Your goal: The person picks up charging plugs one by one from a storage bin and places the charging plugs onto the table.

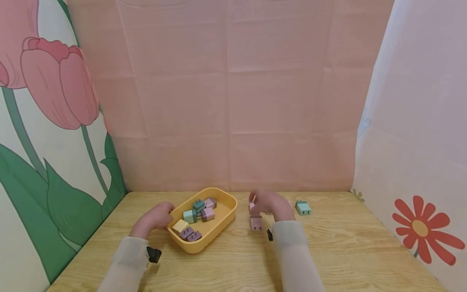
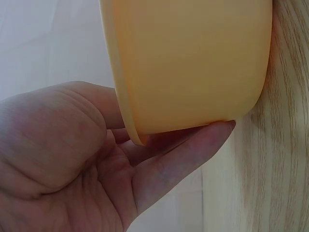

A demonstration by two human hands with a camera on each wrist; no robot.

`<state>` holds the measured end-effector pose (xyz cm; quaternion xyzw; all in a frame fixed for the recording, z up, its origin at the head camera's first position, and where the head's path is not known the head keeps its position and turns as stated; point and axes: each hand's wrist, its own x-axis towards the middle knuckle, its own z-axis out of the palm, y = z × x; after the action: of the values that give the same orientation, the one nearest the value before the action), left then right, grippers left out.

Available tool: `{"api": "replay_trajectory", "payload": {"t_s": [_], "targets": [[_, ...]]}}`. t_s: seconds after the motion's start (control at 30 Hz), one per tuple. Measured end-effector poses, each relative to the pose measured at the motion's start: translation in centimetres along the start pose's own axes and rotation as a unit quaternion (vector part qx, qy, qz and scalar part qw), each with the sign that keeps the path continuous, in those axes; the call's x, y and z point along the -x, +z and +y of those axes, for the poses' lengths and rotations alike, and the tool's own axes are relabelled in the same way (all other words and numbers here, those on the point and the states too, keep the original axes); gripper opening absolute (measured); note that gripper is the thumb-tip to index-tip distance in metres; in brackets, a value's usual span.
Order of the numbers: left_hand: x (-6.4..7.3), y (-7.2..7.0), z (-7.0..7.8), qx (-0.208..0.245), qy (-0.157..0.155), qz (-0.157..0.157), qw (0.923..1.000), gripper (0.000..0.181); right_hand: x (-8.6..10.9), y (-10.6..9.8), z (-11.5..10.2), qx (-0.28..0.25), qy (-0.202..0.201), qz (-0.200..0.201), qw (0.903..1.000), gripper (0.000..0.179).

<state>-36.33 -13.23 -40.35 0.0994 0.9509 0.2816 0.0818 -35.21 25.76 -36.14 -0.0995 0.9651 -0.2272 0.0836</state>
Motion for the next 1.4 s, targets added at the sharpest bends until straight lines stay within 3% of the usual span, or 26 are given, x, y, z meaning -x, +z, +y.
{"api": "replay_trajectory", "payload": {"t_s": [0.23,0.37,0.67,0.83,1.0,1.1,1.4], "targets": [[0.2,0.0,0.0,0.01,0.0,-0.001,1.0,0.029,0.3,-0.5,-1.8,0.009,-0.038,0.006,0.9992,0.032],[0.2,0.0,0.0,0.018,-0.001,0.0,0.9998,0.028,-0.2,-0.7,-2.5,0.025,-0.089,0.016,0.9956,0.032],[0.1,0.1,0.3,0.015,0.017,0.001,0.9997,0.028,-1.6,0.2,-5.1,0.104,-0.207,0.068,0.9704,0.027],[0.0,0.1,0.3,0.009,0.018,0.001,0.9998,0.028,-3.1,1.5,-7.0,0.138,-0.216,0.047,0.9653,0.026],[0.0,0.1,0.3,0.006,0.014,-0.003,0.9999,0.029,-4.8,3.2,-8.5,0.214,-0.25,0.03,0.9438,0.026],[0.0,0.1,0.3,0.009,0.011,-0.007,0.9999,0.029,-5.4,4.3,-9.5,0.24,-0.255,0.016,0.9363,0.029],[0.0,0.1,0.1,0.027,0.01,-0.007,0.9996,0.032,-7.1,7.0,-11.2,0.241,-0.22,-0.022,0.9452,0.037]]}}
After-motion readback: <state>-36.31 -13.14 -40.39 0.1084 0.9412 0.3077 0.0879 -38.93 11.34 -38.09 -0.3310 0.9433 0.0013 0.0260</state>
